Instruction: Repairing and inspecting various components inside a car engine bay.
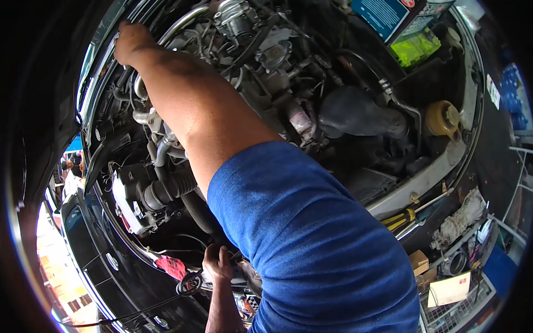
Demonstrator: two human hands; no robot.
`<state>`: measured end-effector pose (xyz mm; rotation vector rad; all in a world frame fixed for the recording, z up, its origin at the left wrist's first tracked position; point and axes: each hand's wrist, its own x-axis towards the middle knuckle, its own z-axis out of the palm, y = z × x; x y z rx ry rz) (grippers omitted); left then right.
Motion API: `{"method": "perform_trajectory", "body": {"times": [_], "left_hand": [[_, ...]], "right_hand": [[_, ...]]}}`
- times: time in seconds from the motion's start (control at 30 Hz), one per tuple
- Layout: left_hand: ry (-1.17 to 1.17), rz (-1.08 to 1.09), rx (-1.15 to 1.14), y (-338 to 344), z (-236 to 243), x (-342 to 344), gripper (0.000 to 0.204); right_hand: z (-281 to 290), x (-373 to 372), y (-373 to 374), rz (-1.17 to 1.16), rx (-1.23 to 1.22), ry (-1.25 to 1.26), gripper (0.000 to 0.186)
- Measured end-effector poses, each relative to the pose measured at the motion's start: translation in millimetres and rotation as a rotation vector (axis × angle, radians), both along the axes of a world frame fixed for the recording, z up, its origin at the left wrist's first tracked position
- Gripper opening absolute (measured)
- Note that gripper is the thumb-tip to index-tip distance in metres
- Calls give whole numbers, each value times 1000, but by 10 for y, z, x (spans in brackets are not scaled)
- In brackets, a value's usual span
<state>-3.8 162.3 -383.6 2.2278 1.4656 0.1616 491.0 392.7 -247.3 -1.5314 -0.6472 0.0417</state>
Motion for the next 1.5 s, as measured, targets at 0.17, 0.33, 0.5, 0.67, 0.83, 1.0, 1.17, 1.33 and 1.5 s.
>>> {"method": "perform_trajectory", "body": {"times": [0.17, 0.33, 0.5, 0.67, 0.83, 1.0, 1.17, 1.33, 1.5], "left_hand": [[71, 3, 8, -2, 35, 3, 40], [69, 25, -38, 11, 26, 20, 43], [41, 71, -36, 19, -5, -5, 45], [49, 88, -14, 48, -140, -177, 45], [93, 47, 14, -11, 16, 56, 42], [178, 38, 45, -40, 182, 81, 45], [204, 41, -17, -30, 160, 133, 50], [171, 13, -18, -37, 181, 30, 57], [68, -9, -17, -21, 197, -69, 60]], "right_hand": [[-75, 95, -202, 50, 11, 41, 41], [-190, 187, -294, 63, 28, 27, 40], [-137, 224, -459, 101, 5, 11, 37], [55, 249, -948, 71, -10, -125, 37], [208, 695, -1783, 199, 130, -11, 34], [232, 608, -3020, 53, -78, -264, 38], [293, -243, -4236, 47, -350, -242, 29], [99, -1226, -4894, 141, -289, 5, 25], [-66, -2045, -5393, 127, -438, 87, 26]]}}
